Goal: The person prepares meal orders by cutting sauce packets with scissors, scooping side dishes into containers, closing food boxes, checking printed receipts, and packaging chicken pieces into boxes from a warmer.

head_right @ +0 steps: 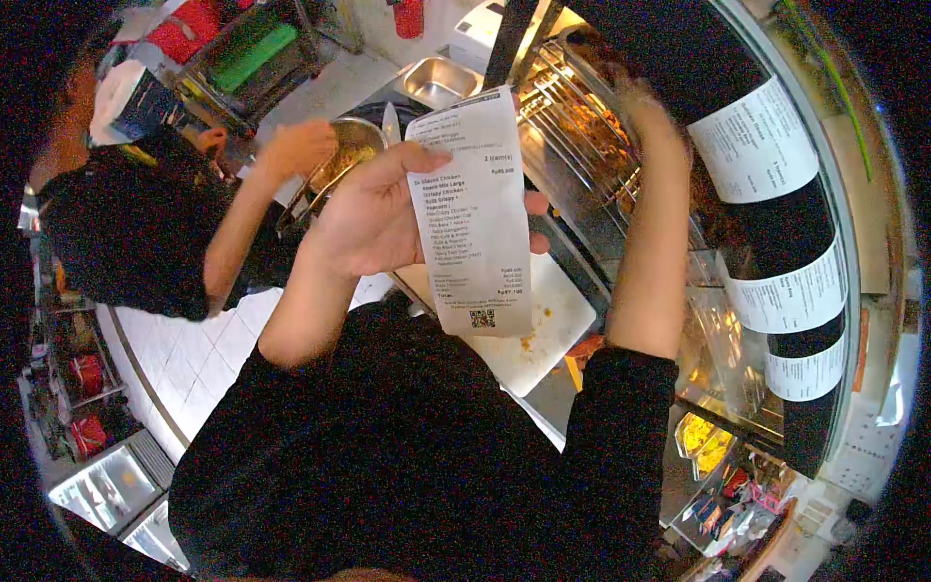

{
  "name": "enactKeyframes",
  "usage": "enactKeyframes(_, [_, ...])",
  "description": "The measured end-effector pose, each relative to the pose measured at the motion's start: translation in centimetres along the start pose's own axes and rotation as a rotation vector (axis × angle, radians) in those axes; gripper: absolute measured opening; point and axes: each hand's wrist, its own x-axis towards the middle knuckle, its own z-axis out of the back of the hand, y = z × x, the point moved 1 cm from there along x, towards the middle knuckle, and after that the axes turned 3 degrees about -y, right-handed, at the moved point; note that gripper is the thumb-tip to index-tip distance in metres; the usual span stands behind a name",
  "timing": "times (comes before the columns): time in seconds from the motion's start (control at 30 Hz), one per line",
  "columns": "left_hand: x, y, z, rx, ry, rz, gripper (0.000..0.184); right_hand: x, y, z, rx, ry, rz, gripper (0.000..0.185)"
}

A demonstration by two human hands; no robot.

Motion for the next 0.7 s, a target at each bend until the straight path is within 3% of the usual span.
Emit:
enactKeyframes(0.43, [-0.3, -1.7, -0.3, 0.032, 0.017, 0.006, 0.055, 0.4, 1.0, 0.2, -0.211, 0.064, 0.039, 0.088])
enactKeyframes(0.53, [-0.2, -2.5, 0.2, 0.033, 0.047, 0.008, 0.055, 4.0, -2.1, -2.5, -0.119, -0.035, 0.096, 0.085])
enactKeyframes(0.7, [-0.4, -3.7, 0.9, -0.012, 0.058, 0.034, 0.057, 3.5, -0.2, -2.0, -0.166, -0.089, 0.112, 0.077])
